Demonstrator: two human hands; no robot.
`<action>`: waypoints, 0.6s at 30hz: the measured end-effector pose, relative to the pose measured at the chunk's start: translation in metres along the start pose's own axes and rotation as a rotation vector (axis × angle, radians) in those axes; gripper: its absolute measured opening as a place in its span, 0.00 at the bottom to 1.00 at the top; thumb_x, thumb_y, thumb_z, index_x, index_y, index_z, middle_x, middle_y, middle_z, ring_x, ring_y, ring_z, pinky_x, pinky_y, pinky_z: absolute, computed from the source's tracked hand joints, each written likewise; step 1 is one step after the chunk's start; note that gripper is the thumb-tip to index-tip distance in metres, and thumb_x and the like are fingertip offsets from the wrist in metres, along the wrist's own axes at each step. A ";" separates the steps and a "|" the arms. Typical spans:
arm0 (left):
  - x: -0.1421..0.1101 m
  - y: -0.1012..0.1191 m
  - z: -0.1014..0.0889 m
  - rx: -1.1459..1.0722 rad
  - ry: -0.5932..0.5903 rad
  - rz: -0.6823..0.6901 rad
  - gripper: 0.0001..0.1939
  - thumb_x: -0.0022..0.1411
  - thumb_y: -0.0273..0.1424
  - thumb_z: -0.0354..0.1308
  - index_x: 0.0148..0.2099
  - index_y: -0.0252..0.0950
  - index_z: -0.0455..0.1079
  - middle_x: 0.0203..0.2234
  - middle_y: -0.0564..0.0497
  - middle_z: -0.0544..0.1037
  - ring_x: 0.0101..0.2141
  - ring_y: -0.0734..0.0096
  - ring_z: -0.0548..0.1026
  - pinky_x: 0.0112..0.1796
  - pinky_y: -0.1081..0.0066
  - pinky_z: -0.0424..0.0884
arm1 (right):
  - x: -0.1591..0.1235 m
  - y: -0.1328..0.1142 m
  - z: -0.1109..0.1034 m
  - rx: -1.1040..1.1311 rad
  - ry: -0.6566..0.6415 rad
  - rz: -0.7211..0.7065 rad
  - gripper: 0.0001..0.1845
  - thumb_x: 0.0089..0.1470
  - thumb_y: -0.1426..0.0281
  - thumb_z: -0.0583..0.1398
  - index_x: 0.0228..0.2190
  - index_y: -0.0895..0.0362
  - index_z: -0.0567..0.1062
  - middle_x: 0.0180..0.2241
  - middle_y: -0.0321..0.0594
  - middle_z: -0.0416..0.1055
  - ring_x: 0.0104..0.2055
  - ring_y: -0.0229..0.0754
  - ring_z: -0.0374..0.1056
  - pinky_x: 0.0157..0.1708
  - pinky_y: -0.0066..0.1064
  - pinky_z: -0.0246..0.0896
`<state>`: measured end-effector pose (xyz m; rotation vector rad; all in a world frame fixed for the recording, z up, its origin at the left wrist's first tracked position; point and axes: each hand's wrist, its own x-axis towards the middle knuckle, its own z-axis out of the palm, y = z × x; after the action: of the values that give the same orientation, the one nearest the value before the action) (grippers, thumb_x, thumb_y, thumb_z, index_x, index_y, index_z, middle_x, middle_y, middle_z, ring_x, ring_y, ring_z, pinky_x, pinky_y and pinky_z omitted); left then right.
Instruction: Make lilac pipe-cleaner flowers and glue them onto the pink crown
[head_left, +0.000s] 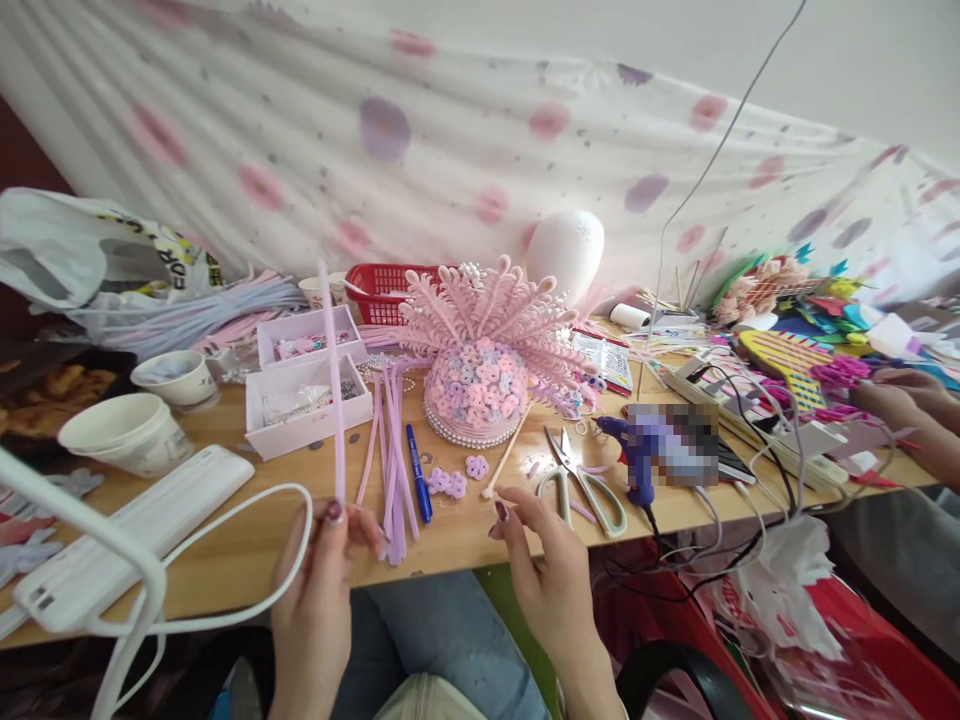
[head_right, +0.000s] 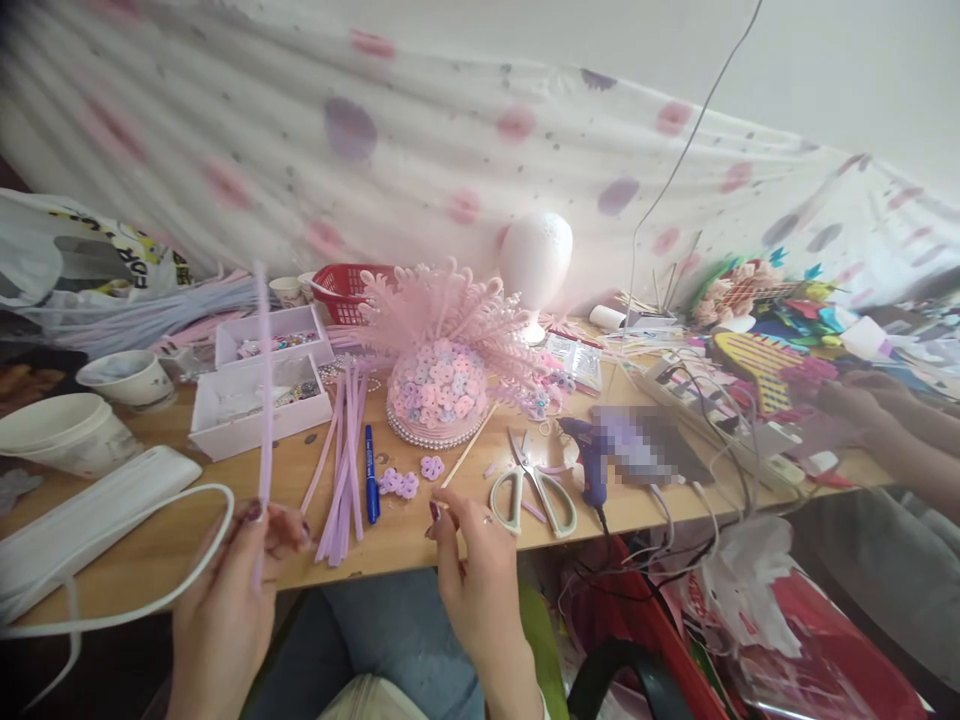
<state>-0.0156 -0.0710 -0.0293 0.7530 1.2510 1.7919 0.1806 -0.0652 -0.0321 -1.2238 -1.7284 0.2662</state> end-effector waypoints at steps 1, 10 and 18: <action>-0.009 0.000 0.002 0.046 -0.087 -0.048 0.13 0.65 0.42 0.60 0.33 0.39 0.68 0.17 0.58 0.70 0.22 0.71 0.70 0.27 0.71 0.70 | 0.000 -0.003 0.002 0.021 0.001 -0.045 0.16 0.65 0.76 0.54 0.53 0.54 0.71 0.30 0.38 0.78 0.31 0.42 0.77 0.33 0.31 0.72; -0.030 -0.002 0.028 0.588 -0.496 -0.058 0.20 0.70 0.44 0.44 0.35 0.40 0.71 0.28 0.48 0.78 0.27 0.61 0.76 0.32 0.66 0.71 | 0.007 -0.011 -0.004 -0.063 0.035 -0.209 0.19 0.62 0.81 0.55 0.48 0.53 0.77 0.41 0.45 0.81 0.43 0.47 0.78 0.40 0.34 0.75; 0.014 -0.016 0.014 1.507 -0.216 0.429 0.14 0.67 0.38 0.51 0.45 0.32 0.70 0.39 0.37 0.76 0.43 0.45 0.76 0.43 0.57 0.71 | 0.001 0.001 -0.019 -0.096 0.143 -0.233 0.24 0.59 0.84 0.56 0.50 0.52 0.78 0.40 0.42 0.83 0.40 0.46 0.79 0.39 0.33 0.74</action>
<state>-0.0063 -0.0490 -0.0397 2.0423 2.3101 0.6700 0.1967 -0.0701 -0.0225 -1.0696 -1.7552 -0.0424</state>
